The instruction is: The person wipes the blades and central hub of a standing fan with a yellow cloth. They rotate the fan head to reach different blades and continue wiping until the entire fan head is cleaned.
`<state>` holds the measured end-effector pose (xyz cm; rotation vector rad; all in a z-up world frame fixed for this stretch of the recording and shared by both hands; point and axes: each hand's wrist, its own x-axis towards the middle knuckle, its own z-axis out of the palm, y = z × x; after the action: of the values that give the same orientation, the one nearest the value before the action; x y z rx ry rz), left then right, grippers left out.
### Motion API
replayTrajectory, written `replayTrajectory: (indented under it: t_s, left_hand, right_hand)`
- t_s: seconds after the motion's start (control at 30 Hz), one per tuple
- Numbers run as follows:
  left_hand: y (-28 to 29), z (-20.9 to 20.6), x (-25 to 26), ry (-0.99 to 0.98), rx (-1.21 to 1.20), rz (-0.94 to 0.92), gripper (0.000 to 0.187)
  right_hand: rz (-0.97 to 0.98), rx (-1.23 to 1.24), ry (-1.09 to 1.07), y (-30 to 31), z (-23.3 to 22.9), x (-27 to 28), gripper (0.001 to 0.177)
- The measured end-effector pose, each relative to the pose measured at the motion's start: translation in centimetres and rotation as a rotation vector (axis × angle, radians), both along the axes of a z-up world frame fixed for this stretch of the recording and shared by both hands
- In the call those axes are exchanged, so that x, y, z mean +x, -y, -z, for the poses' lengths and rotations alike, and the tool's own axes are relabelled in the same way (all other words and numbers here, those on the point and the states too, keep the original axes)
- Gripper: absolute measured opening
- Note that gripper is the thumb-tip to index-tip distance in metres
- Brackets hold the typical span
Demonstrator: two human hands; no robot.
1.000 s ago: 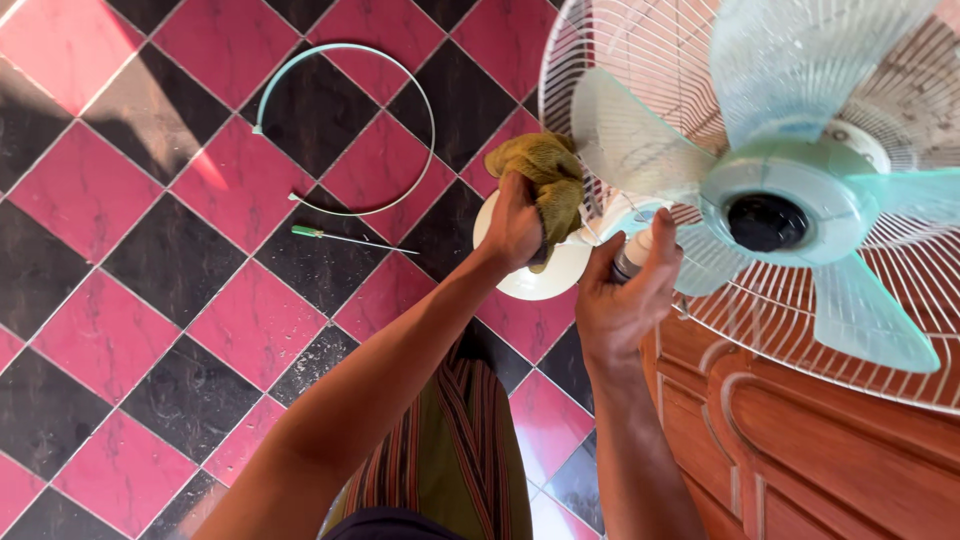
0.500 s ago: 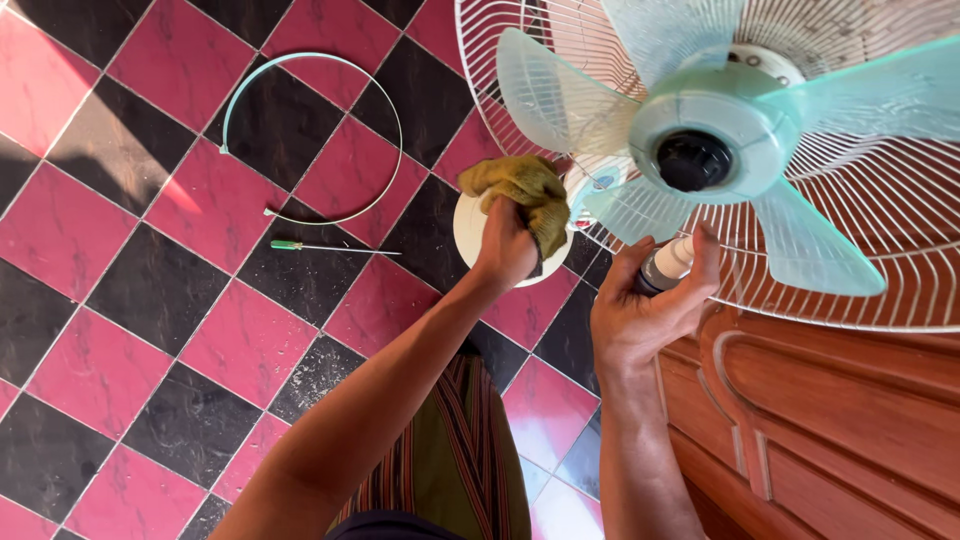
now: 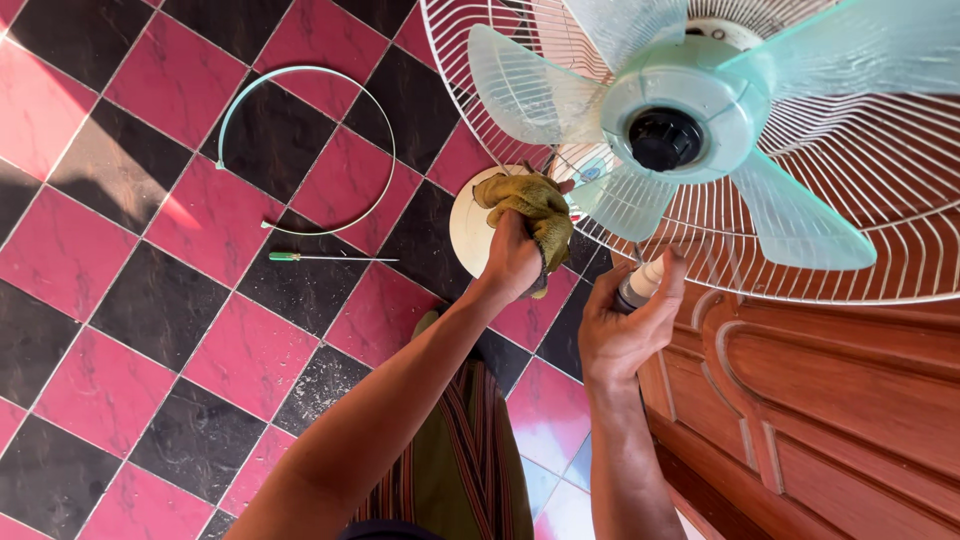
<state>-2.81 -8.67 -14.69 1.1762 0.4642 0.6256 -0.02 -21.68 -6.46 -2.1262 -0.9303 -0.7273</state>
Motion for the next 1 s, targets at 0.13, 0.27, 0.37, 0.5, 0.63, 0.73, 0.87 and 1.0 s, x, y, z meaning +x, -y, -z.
replayTrajectory:
  t_s: [0.13,0.27,0.37,0.5,0.63,0.73,0.87,1.0]
  left_hand:
    - [0.1,0.4,0.3,-0.015,0.083,-0.042,0.028]
    - [0.6,0.1,-0.4,-0.055,0.077,0.042,0.028]
    - [1.7,-0.3,-1.7,-0.060,0.066,0.071,0.026]
    - [1.7,-3.9,-6.6,-0.001,0.028,0.382,0.037]
    - [0.5,-9.0,-9.3,-0.299,0.225,0.678,0.041]
    - [-0.6,-13.6,-10.2,-0.285,0.290,0.835,0.047]
    - [-2.4,-17.1,-10.9,-0.453,0.367,1.013,0.035]
    - [-1.7,-17.3,-12.0,-0.003,-0.366,0.909,0.044]
  right_hand:
    - [-0.001,-0.018,0.014,0.7,1.0,-0.1,0.051]
    - [-0.029,0.075,0.001,1.6,1.0,0.9,0.049]
    - [-0.075,0.216,-0.123,2.4,-1.4,0.2,0.057]
    - [-0.366,0.605,-0.663,3.9,-6.3,-2.5,0.062]
    - [-0.510,0.743,-1.007,5.7,-9.8,-4.4,0.042]
    - [-0.561,0.751,-1.220,6.6,-12.2,-5.5,0.039]
    - [-0.609,0.734,-1.302,7.0,-15.2,-6.9,0.048]
    - [-0.692,0.805,-1.378,7.3,-16.5,-7.5,0.039]
